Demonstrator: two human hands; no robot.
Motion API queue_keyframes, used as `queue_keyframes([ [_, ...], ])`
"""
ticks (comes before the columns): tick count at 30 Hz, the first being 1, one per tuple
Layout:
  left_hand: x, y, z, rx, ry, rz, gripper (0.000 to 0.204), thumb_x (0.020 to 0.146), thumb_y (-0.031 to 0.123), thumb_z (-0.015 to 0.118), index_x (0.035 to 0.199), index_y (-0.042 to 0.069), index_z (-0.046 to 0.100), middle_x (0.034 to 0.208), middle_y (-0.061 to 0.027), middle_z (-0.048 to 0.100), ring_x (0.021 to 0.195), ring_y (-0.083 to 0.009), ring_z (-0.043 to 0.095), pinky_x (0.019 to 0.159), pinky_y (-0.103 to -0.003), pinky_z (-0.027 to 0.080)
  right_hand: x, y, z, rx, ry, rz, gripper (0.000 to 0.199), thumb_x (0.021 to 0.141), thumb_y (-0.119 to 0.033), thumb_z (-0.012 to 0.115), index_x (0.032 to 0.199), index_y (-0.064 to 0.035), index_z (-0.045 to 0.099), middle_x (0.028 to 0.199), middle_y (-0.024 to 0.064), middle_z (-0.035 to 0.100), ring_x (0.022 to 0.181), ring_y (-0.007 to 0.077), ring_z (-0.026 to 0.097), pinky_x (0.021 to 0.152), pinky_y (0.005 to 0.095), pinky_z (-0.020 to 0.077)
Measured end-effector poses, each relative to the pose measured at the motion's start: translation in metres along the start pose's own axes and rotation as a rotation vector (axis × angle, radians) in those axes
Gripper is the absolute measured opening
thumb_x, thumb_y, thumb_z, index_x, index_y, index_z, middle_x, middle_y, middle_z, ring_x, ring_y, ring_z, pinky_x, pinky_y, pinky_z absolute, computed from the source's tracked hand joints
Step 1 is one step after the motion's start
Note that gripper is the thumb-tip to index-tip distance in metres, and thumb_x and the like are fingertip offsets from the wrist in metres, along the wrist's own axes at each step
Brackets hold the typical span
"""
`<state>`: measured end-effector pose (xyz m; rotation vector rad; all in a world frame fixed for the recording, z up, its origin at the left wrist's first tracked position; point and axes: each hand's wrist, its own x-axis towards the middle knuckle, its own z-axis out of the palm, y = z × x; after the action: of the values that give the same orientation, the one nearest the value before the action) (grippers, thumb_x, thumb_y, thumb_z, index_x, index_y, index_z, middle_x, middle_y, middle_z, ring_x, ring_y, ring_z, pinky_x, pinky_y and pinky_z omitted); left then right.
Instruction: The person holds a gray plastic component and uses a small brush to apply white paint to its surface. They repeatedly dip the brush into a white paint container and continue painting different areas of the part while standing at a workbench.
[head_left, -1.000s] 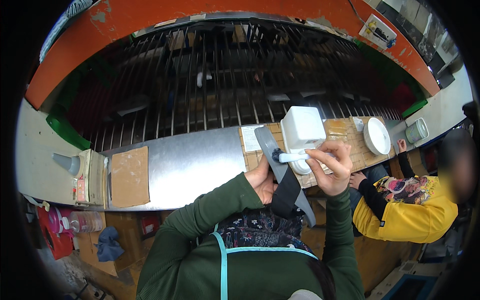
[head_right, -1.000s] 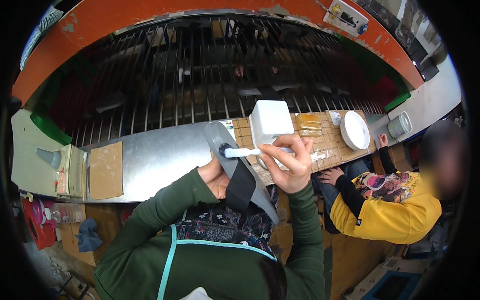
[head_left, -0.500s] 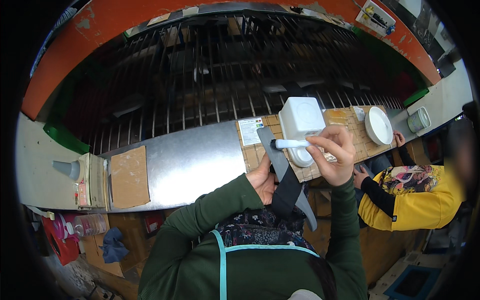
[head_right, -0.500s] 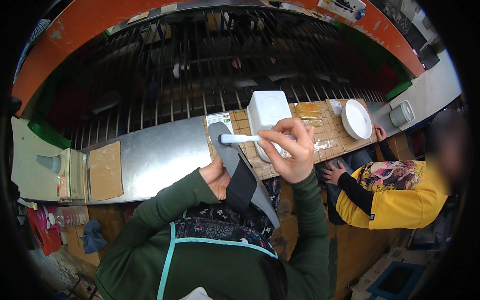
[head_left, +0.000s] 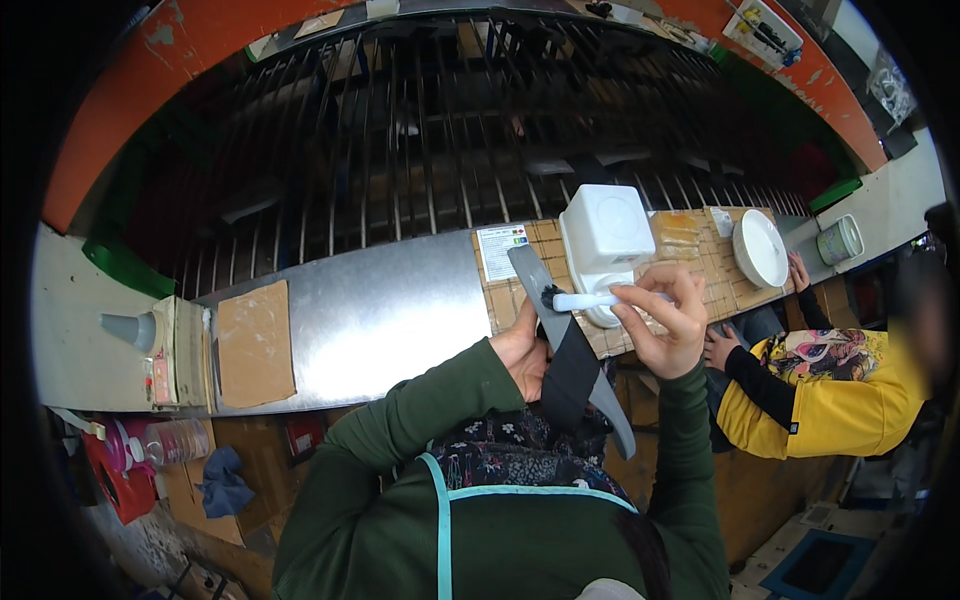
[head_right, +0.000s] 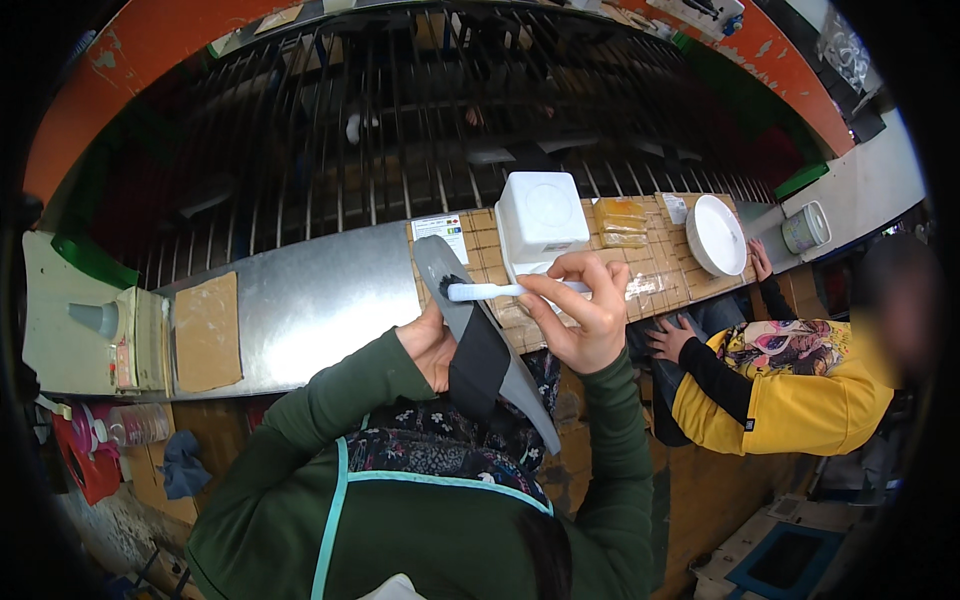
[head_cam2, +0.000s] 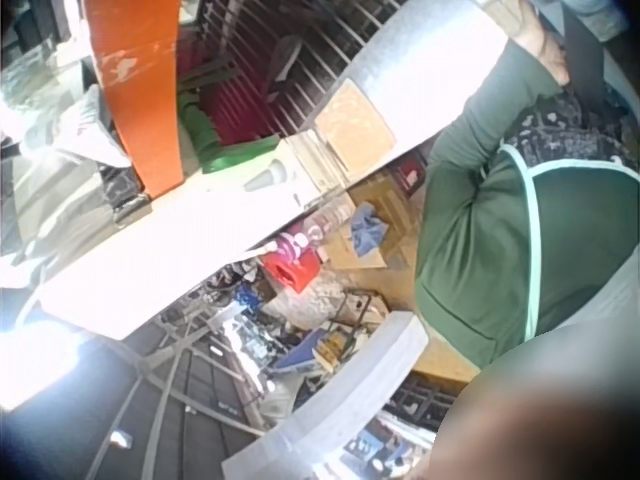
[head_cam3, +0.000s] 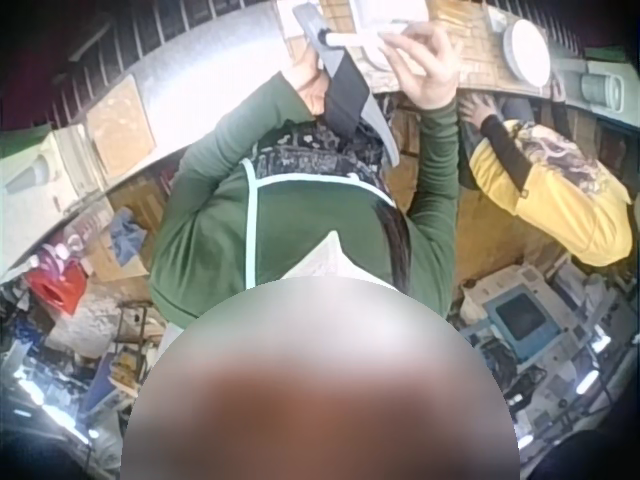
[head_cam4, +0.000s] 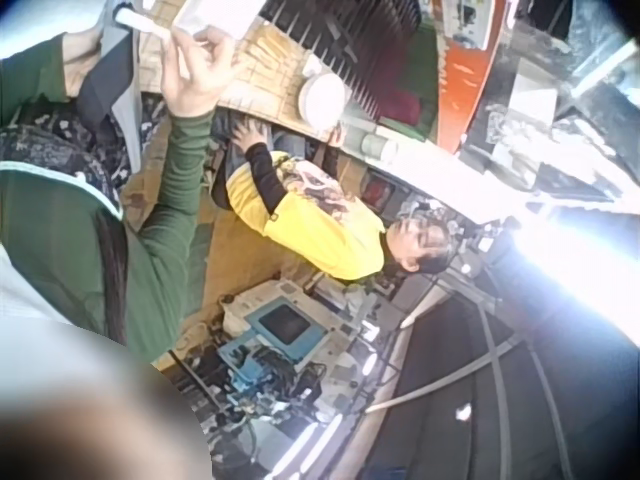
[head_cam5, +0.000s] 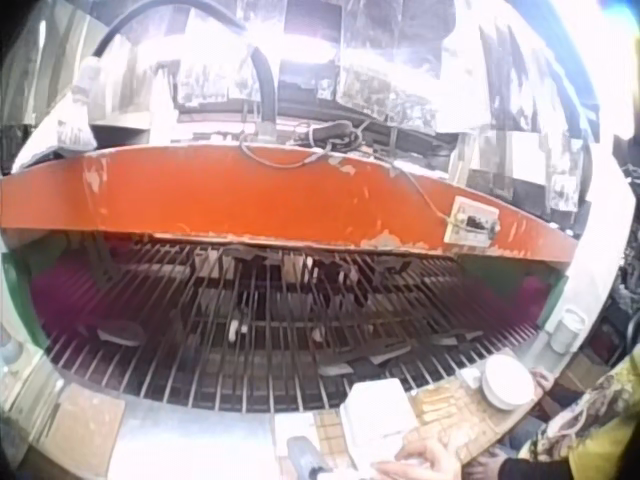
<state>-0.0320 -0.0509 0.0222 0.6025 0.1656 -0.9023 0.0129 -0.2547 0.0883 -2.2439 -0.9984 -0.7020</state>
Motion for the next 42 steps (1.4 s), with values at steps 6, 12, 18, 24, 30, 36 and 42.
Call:
queue_keyframes([
  [6,-0.003,0.0,0.005,-0.027,0.07,-0.03,0.119,0.077,0.089,0.027,0.142,-0.01,0.026,0.13,-0.0241,0.047,0.121,-0.0314,0.054,0.1,-0.046,0.048,-0.009,0.001,0.002,-0.009,0.01,0.01,0.029,0.067,-0.006,0.08,0.094,-0.012,0.077,0.088,0.0033,0.06,0.079,0.0179,0.049,0.068,0.0304,0.0362],
  [12,-0.005,0.001,0.01,-0.036,0.096,-0.05,0.123,0.074,0.091,0.028,0.141,-0.012,0.026,0.13,-0.0256,0.048,0.12,-0.0329,0.055,0.1,-0.048,0.047,-0.016,0.001,0.004,-0.041,0.023,0.006,0.029,0.066,-0.007,0.08,0.095,-0.0124,0.076,0.088,0.0034,0.059,0.08,0.0187,0.049,0.069,0.031,0.036],
  [18,-0.006,0.001,0.012,-0.025,0.073,-0.047,0.125,0.071,0.093,0.028,0.142,-0.01,0.025,0.131,-0.0267,0.047,0.12,-0.0345,0.055,0.101,-0.049,0.047,-0.021,0.001,0.006,-0.019,0.049,0.015,0.027,0.067,-0.011,0.081,0.093,-0.012,0.076,0.086,0.0028,0.062,0.073,0.0158,0.053,0.071,0.0326,0.03],
  [24,-0.004,0.0,0.007,-0.053,0.084,-0.085,0.126,0.071,0.094,0.026,0.145,-0.008,0.022,0.131,-0.0262,0.047,0.119,-0.0346,0.056,0.099,-0.047,0.049,-0.025,0.002,0.005,-0.03,0.045,0.015,0.027,0.067,-0.012,0.081,0.094,-0.0127,0.076,0.086,0.0028,0.061,0.073,0.016,0.053,0.072,0.0334,0.0292],
  [30,-0.006,0.003,0.01,-0.03,0.138,-0.031,0.123,0.071,0.094,0.021,0.146,-0.004,0.023,0.132,-0.025,0.047,0.117,-0.0318,0.057,0.097,-0.044,0.052,-0.03,0.001,0.002,-0.046,0.037,-0.003,0.029,0.067,-0.013,0.082,0.095,-0.0143,0.076,0.087,0.0023,0.061,0.073,0.0161,0.052,0.072,0.0336,0.0286],
  [36,-0.01,0.007,0.008,0.02,0.062,-0.008,0.119,0.074,0.092,0.018,0.147,-0.002,0.024,0.133,-0.0245,0.047,0.116,-0.0314,0.058,0.098,-0.045,0.051,-0.032,0.0,-0.001,-0.053,0.026,0.001,0.029,0.067,-0.013,0.081,0.096,-0.0152,0.076,0.086,0.0018,0.061,0.073,0.0157,0.051,0.072,0.0335,0.0283],
  [42,-0.005,0.003,-0.008,-0.127,-0.028,0.037,0.093,0.088,0.076,0.031,0.142,0.002,0.035,0.127,-0.0186,0.056,0.112,-0.0271,0.062,0.093,-0.044,0.055,-0.026,0.007,-0.005,0.157,-0.032,0.065,0.024,0.069,-0.014,0.081,0.092,-0.0121,0.077,0.086,0.0021,0.061,0.071,0.0149,0.052,0.072,0.0313,0.0321],
])
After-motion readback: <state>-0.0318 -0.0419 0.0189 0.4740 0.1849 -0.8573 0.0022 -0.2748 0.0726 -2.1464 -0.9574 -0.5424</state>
